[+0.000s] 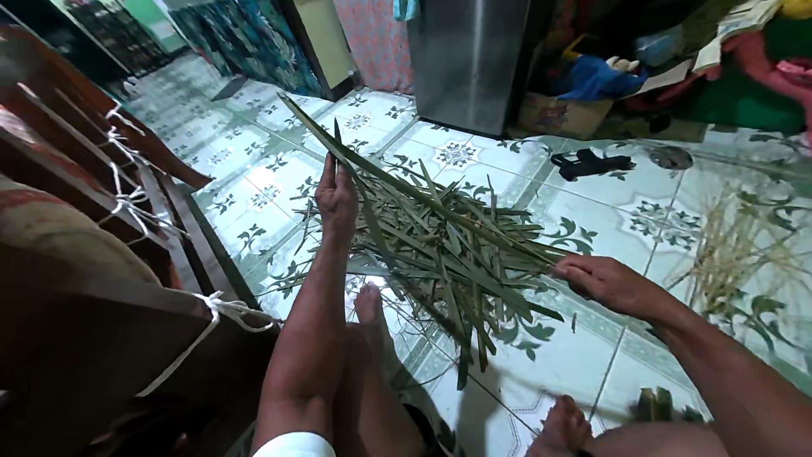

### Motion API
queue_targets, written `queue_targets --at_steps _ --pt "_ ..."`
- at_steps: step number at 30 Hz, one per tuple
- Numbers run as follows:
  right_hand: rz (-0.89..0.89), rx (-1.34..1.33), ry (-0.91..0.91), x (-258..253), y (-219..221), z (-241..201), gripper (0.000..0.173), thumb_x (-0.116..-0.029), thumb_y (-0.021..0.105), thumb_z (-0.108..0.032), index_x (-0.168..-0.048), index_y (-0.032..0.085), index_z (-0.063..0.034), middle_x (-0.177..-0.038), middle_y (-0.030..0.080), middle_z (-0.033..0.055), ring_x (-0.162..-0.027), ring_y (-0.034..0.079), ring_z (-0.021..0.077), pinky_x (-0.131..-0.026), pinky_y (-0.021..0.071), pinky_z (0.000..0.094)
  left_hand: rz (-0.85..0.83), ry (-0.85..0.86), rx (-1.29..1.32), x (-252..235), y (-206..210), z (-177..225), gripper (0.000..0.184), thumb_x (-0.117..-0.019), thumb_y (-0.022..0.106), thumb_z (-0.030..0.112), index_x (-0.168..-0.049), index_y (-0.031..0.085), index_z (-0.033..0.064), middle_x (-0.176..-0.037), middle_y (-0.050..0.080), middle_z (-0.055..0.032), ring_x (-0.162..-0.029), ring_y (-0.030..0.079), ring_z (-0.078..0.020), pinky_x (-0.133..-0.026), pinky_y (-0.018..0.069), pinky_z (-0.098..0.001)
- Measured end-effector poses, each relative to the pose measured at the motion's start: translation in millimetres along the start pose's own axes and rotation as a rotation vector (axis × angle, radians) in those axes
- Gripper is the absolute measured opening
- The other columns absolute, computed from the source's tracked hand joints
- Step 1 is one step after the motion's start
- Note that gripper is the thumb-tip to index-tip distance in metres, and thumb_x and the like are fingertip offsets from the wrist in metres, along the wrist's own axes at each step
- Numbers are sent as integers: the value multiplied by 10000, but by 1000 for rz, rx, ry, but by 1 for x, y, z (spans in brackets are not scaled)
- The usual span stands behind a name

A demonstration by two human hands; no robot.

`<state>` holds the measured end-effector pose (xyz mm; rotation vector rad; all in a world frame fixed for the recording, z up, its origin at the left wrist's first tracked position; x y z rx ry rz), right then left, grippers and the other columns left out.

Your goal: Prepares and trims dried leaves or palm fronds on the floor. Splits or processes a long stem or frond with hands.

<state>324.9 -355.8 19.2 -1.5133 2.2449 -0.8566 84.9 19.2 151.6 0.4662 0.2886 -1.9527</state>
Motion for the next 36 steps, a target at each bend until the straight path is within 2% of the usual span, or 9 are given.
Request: queue_targets --at_steps 3,11,20,22,24,27,32,34,36 --pt "31 33 11 5 -9 12 338 -1072 459 -286 -987 683 -47 -665 531 6 -557 491 99 -551 445 320 33 -11 -8 -7 -11 -5 456 -1103 423 161 -1553 393 95 -803 616 24 -514 487 -28 -464 440 -195" --pt "74 10 142 15 -34 57 319 -1065 468 -297 -1048 686 -64 -679 543 -1 -561 498 96 -556 448 324 20 -96 -9 -23 -3 -38 453 -1102 449 197 -1545 427 107 -782 618 -6 -489 479 -52 -439 435 -217" --pt "230 17 406 37 -86 103 294 -1095 467 -240 -1174 637 -13 -837 597 144 -649 535 213 -612 467 449 173 -371 -104 -37 2 -98 457 -1108 427 313 -1550 424 197 -859 592 -54 -529 455 -109 -473 428 -288" --pt "298 9 391 37 -92 103 301 -1089 467 -236 -1198 627 -6 -958 650 161 -761 638 227 -703 556 469 129 -399 -188 -33 4 -109 453 -1114 401 339 -1536 437 178 -810 544 -50 -525 437 -120 -481 424 -305" --pt "337 47 353 28 -93 93 341 -1080 490 -266 -1213 663 -5 -1140 685 213 -994 662 321 -885 510 561 39 -440 -263 -27 14 -111 427 -1106 407 366 -1472 490 163 -795 518 -42 -542 444 -131 -490 432 -321" --pt "440 156 274 15 -98 59 347 -1074 526 -261 -1158 694 31 -1178 638 286 -1080 614 456 -935 445 678 -117 -447 -353 -19 35 -101 389 -1062 518 355 -1380 546 133 -876 535 -40 -575 450 -109 -512 434 -304" --pt "770 -31 122 10 -111 11 401 -1095 455 -292 -1204 614 61 -1014 663 193 -829 666 235 -812 566 458 -404 -348 -599 -1 72 -79 404 -1087 457 297 -1383 548 36 -937 609 -167 -690 534 -238 -645 477 -446" --pt "921 -181 -1 12 -118 3 363 -1099 435 -264 -1191 565 62 -973 654 90 -778 669 104 -781 601 333 -471 -339 -633 8 81 -78 416 -1105 396 303 -1392 560 50 -993 639 -195 -782 590 -284 -721 501 -492" --pt "1014 -400 -113 13 -122 -2 220 -1099 405 -218 -1139 510 -30 -930 643 -27 -736 683 62 -752 626 306 -515 -360 -624 17 86 -84 414 -1115 368 309 -1356 583 48 -917 610 -171 -710 553 -262 -664 486 -469"
Point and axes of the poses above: each hand's wrist, its own x-axis away from the middle knuckle, its own y-axis out of the palm, z = x × y, the point moved 6 cm from there along -x, towards the middle knuckle
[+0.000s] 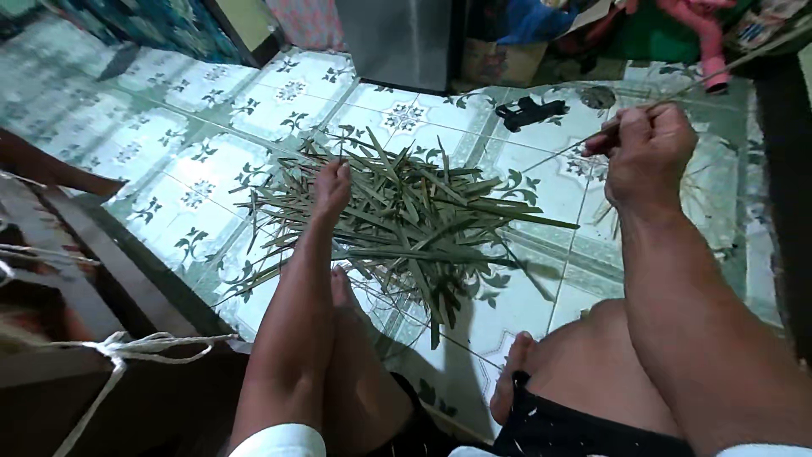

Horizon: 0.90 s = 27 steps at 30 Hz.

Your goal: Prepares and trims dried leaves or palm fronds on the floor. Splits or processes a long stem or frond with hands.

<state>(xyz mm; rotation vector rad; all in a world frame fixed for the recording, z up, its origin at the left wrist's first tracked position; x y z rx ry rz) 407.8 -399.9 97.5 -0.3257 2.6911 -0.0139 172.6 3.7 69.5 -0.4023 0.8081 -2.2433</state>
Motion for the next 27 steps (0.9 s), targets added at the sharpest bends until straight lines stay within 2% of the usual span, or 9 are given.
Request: queue_targets --at_steps 2,4,7,10,14,20,22,25,27 --pt "45 -222 73 3 5 -1 134 -1104 367 -190 -1111 469 -103 -909 645 -58 -731 692 94 -757 635 338 -91 -54 79 6 15 -4 418 -1111 393 371 -1278 595 46 -827 584 -99 -565 481 -168 -528 450 -359" --pt "79 -354 144 7 11 -1 145 -1107 342 -187 -1106 470 -120 -885 646 -48 -730 688 117 -765 630 357 -215 -122 221 18 32 -1 454 -1086 440 455 -1308 583 85 -883 677 -58 -472 438 -83 -443 403 -264" --pt "90 -470 210 14 21 -3 170 -1119 323 -205 -1114 474 -127 -914 627 -31 -750 677 120 -777 624 354 -370 -124 404 37 47 20 491 -1086 429 467 -1454 506 151 -1044 720 -58 -446 423 -46 -417 382 -210" --pt "54 -542 208 20 32 -7 189 -1115 316 -203 -1103 491 -133 -916 637 -32 -761 679 121 -780 623 355 -344 -93 551 46 52 39 412 -1086 482 379 -1435 525 165 -995 720 -36 -434 408 -25 -399 364 -179" --pt "-34 -607 222 30 51 -12 195 -1110 319 -224 -1110 500 -150 -932 642 -27 -777 681 125 -793 619 359 -233 -99 637 49 54 51 335 -1065 548 322 -1330 597 123 -951 708 -61 -462 452 -48 -409 380 -191" --pt "-416 -468 190 59 96 -20 165 -1046 445 -153 -1089 598 -107 -944 705 24 -750 705 162 -739 634 377 -218 -60 596 56 60 66 284 -1072 535 311 -1226 629 91 -867 684 -37 -451 437 -46 -402 377 -191" --pt "-422 -403 182 66 104 -23 156 -1048 461 -109 -1084 605 -60 -930 736 49 -745 730 173 -737 643 367 -195 -14 502 56 63 67 308 -1068 543 322 -1264 600 91 -834 616 -41 -466 432 -66 -411 388 -210" --pt "-373 -251 150 66 103 -24 144 -1061 506 -94 -1100 623 -20 -941 755 57 -761 750 162 -744 652 345 -148 -12 339 54 58 62 475 -1079 479 421 -1356 539 40 -943 612 -125 -665 538 -176 -604 492 -364" --pt "-368 -192 154 66 103 -22 146 -1062 518 -100 -1097 635 -20 -958 759 61 -780 754 159 -754 652 340 -138 -2 305 59 60 64 505 -1106 361 454 -1262 586 30 -803 555 -50 -589 480 -118 -540 444 -300"
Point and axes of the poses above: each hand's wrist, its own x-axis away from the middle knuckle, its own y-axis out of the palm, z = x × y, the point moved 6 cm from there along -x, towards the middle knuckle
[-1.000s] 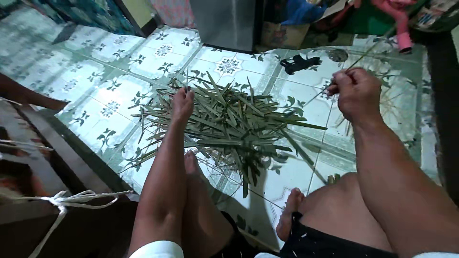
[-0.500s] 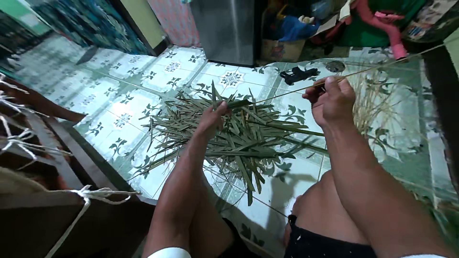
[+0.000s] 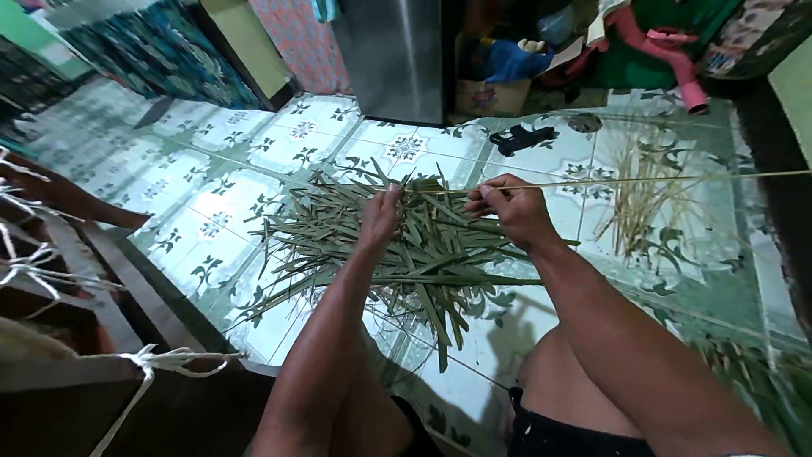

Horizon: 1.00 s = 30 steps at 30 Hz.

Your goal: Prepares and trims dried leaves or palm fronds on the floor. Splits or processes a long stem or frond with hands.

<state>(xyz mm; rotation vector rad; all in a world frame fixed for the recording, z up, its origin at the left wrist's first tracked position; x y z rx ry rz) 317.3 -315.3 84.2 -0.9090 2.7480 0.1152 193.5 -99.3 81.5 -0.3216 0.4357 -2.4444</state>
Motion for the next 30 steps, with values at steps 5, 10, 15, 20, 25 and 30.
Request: queue_targets --at_steps 5,10,15,20,25,30 --pt "-31 139 -11 4 18 2 162 -1052 544 -108 -1098 654 1 -996 756 75 -842 755 138 -798 646 327 -205 215 -339 29 41 13 520 -1120 304 384 -1208 646 3 -872 649 -153 -763 628 -262 -729 542 -482" --pt "-38 145 -53 6 17 1 174 -1053 532 -107 -1092 660 5 -1000 764 69 -857 762 148 -810 652 332 -216 18 -651 3 31 -37 577 -1123 249 406 -1251 625 -12 -1131 674 -261 -1084 656 -426 -923 503 -642" --pt "-61 211 -40 2 2 2 170 -1051 536 -101 -1092 666 1 -997 763 60 -865 758 130 -829 645 325 -183 -114 -663 -19 -2 -80 570 -1124 263 370 -1217 629 -57 -1197 644 -299 -1150 622 -457 -956 473 -662" --pt "-73 183 -21 -1 1 2 167 -1038 552 -74 -1131 673 -5 -1021 757 82 -869 757 138 -817 643 320 -35 -105 -333 -18 -15 -62 638 -1116 218 477 -1352 579 7 -1262 621 -284 -1198 595 -432 -989 456 -647" --pt "-47 167 -13 -3 9 3 160 -1026 570 -56 -1134 671 5 -1007 755 84 -871 752 125 -818 636 302 -69 108 -326 8 16 -6 619 -1126 191 408 -1276 617 -14 -1110 661 -253 -1030 647 -389 -893 505 -597" --pt "-25 194 -60 1 18 -1 169 -1008 587 -62 -1113 705 -3 -970 744 69 -836 729 106 -806 622 310 -195 260 -503 36 60 21 541 -1122 247 410 -1197 617 23 -886 668 -176 -828 673 -343 -753 543 -565"
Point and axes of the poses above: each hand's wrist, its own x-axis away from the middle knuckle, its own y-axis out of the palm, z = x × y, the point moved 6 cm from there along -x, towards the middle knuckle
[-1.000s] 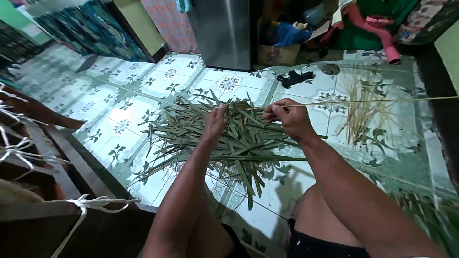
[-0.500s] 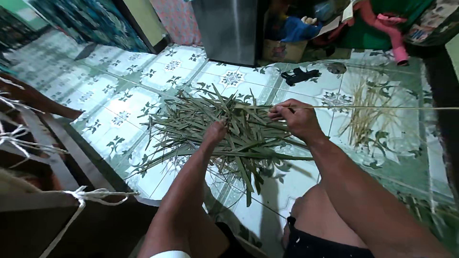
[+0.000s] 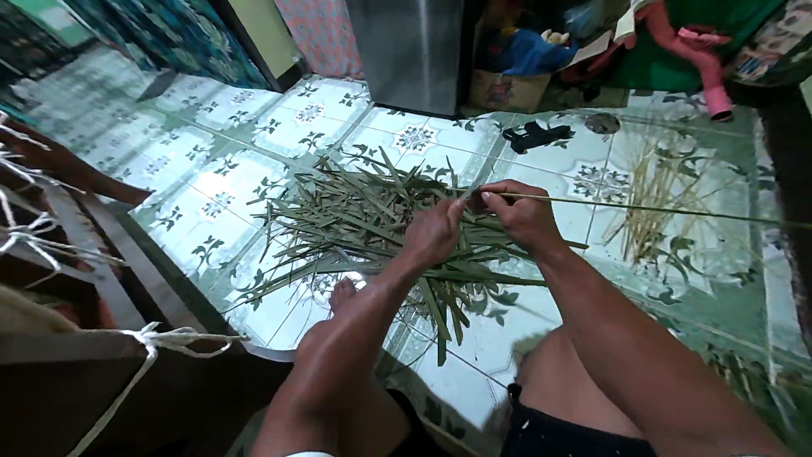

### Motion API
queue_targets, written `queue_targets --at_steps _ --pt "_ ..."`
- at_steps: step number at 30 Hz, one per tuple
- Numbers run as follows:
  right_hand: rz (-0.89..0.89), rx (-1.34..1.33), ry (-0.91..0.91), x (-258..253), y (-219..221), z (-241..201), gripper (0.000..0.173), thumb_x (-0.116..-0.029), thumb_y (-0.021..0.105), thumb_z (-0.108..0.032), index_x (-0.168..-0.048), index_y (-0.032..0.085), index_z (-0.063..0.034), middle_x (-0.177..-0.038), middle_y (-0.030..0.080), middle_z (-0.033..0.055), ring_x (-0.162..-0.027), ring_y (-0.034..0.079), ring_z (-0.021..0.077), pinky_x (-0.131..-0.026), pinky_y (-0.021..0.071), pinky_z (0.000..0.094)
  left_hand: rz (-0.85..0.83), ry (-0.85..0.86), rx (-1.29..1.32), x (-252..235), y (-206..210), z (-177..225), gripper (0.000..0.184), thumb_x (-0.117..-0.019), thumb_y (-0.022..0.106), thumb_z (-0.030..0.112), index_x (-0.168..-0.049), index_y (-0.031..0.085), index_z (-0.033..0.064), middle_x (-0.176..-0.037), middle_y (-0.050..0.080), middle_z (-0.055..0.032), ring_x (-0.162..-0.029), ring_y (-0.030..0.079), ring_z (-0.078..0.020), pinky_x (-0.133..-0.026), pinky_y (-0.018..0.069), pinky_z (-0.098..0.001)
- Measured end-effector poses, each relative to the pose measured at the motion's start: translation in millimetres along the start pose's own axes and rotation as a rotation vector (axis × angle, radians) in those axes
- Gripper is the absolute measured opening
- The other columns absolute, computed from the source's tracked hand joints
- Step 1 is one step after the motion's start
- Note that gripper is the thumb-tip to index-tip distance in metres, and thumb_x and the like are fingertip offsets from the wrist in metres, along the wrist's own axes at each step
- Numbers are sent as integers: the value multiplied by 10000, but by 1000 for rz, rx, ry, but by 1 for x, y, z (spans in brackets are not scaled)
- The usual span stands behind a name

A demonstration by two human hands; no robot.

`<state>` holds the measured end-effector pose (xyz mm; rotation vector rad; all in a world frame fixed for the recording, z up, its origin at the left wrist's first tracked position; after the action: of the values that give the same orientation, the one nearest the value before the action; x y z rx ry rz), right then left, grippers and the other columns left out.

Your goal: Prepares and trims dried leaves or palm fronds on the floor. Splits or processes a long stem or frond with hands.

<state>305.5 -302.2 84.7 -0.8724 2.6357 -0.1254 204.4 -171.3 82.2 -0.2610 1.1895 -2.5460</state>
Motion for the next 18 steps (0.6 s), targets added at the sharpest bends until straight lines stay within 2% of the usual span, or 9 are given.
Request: queue_targets --at_steps 2,5,7,9,11,13,14,16,18 --pt "19 -90 0 3 -2 -3 147 -1008 576 -39 -1097 685 5 -985 772 74 -850 765 140 -805 653 323 -23 -88 -25 -7 2 -17 576 -1125 219 409 -1267 605 6 -1024 687 -227 -968 679 -395 -853 533 -603" --pt "60 -134 41 2 -11 2 127 -1007 569 -33 -1072 671 5 -967 773 78 -827 768 161 -784 656 332 -73 -263 -74 -23 5 -86 559 -1128 235 380 -1350 583 3 -1259 640 -265 -1178 619 -440 -978 475 -651" --pt "58 -106 70 -2 -19 3 129 -1009 567 -36 -1076 669 8 -960 772 77 -817 766 155 -783 653 328 -62 -303 -67 -31 -2 -111 562 -1128 236 357 -1295 601 -36 -1252 628 -298 -1192 602 -471 -975 460 -676" --pt "40 -98 106 -1 -22 9 132 -1021 561 -49 -1090 660 3 -965 767 76 -820 764 154 -784 649 324 2 -337 57 -32 -10 -112 654 -1128 178 402 -1229 610 -79 -1189 628 -323 -1141 611 -473 -949 463 -670" --pt "38 -106 129 -2 -22 13 142 -1026 559 -68 -1098 662 0 -967 762 78 -822 763 160 -785 652 333 88 -367 215 -32 -18 -106 694 -1119 163 459 -1215 610 -64 -1060 638 -285 -971 631 -418 -840 500 -610" --pt "40 -123 140 -5 -20 16 148 -1035 560 -83 -1106 662 -2 -981 761 83 -830 764 172 -790 655 348 153 -363 373 -32 -24 -94 669 -1115 194 490 -1224 616 -18 -826 564 -158 -672 528 -271 -627 473 -459" --pt "44 -134 139 -6 -19 16 151 -1037 558 -86 -1108 661 -1 -989 761 87 -831 765 178 -790 657 355 161 -341 434 -31 -25 -84 642 -1114 222 489 -1215 621 -4 -759 519 -101 -601 477 -214 -574 451 -404" --pt "52 -158 141 -7 -17 14 154 -1045 549 -89 -1107 655 3 -991 761 89 -827 766 184 -787 656 356 123 -242 466 -28 -25 -58 585 -1118 258 457 -1183 633 13 -754 520 -62 -598 473 -165 -569 446 -361" --pt "46 -192 146 -6 -12 12 151 -1049 546 -91 -1108 651 0 -992 762 82 -830 766 178 -791 653 347 34 -110 404 -19 -19 -27 542 -1123 283 399 -1227 637 2 -931 636 -145 -771 587 -225 -716 509 -428"
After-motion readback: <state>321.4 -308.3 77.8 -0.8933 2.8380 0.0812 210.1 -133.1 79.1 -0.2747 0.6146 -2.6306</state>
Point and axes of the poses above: each hand's wrist, its own x-axis away from the middle knuckle, its own y-axis out of the palm, z = x × y, the point moved 6 cm from there along -x, towards the middle knuckle
